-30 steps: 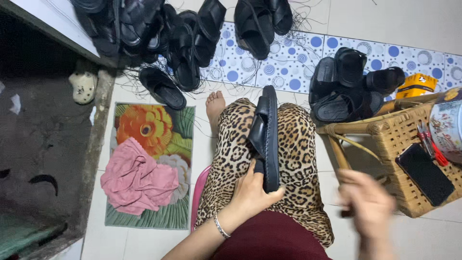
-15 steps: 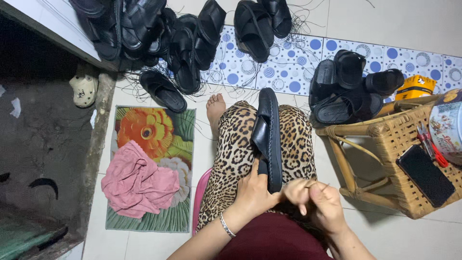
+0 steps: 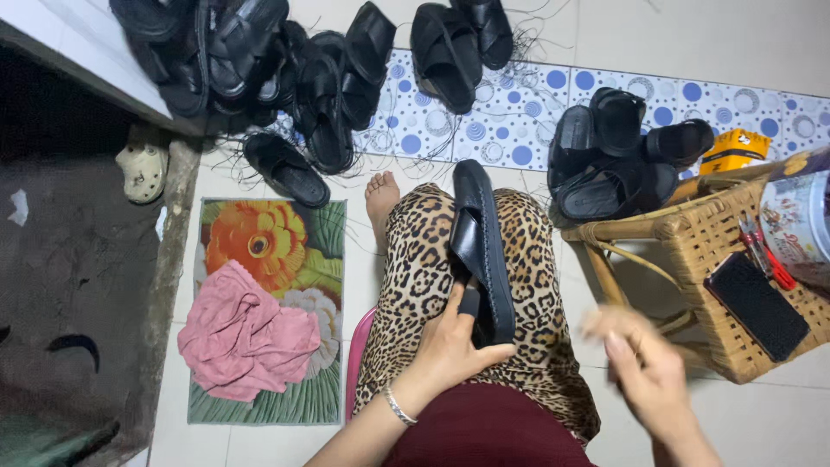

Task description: The person sits on the floor and sews a black slipper using a needle and thread. They repeatedly pass the needle through the sole and upper of the slipper, pulling the thread tight to secure the parts together.

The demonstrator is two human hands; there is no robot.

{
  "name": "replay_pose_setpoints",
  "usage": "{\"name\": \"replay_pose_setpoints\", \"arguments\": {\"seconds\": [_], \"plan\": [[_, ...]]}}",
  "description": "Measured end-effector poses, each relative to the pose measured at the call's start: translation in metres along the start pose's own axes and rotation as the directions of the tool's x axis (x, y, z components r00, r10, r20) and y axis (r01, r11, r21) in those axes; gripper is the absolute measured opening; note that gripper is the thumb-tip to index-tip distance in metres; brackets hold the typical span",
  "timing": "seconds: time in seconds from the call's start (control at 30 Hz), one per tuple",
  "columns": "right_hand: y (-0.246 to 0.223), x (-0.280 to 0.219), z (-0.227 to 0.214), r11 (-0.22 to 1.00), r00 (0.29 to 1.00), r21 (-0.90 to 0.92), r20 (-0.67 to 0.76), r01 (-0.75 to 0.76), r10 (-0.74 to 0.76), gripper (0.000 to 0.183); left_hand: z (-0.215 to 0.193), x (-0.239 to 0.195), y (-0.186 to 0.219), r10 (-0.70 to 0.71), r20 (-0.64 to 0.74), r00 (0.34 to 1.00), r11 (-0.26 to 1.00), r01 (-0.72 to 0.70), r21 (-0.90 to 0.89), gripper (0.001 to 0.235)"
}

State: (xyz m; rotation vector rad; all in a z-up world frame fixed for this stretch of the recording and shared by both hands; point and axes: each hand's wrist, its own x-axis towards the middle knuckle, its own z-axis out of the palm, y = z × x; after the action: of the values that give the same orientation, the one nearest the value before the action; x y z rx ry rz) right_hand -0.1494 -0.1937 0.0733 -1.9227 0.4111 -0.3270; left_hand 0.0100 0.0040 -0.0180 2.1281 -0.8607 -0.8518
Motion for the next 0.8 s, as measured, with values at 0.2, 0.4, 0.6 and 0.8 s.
{"name": "replay_pose_setpoints", "arguments": {"seconds": [0.2,0.4,0.6,0.8], "plan": [[0.038,0.009,0.047,0.883,0.958,-0.384,-0.008,-0.269,0.288,0.074,-0.004,0.003,-0.024,-0.001,0.221,0.975,0.837,0.121,-0.533,0.084],[0.051,0.037,0.071,0.874,0.886,-0.155,-0.019,-0.460,0.463,0.089,-0.006,0.005,-0.039,0.196,-0.020,0.980,0.453,-0.109,-0.885,0.071],[0.072,0.030,0.022,0.691,0.904,0.663,-0.051,-0.287,0.425,0.083,-0.015,0.010,-0.042,0.033,-0.123,0.992,0.273,-0.128,-0.954,0.039],[0.068,0.025,-0.009,0.532,0.951,0.796,0.179,-0.291,0.251,0.087,-0.046,0.007,-0.031,0.077,-0.111,0.991,-0.212,-0.093,-0.973,0.080]]}}
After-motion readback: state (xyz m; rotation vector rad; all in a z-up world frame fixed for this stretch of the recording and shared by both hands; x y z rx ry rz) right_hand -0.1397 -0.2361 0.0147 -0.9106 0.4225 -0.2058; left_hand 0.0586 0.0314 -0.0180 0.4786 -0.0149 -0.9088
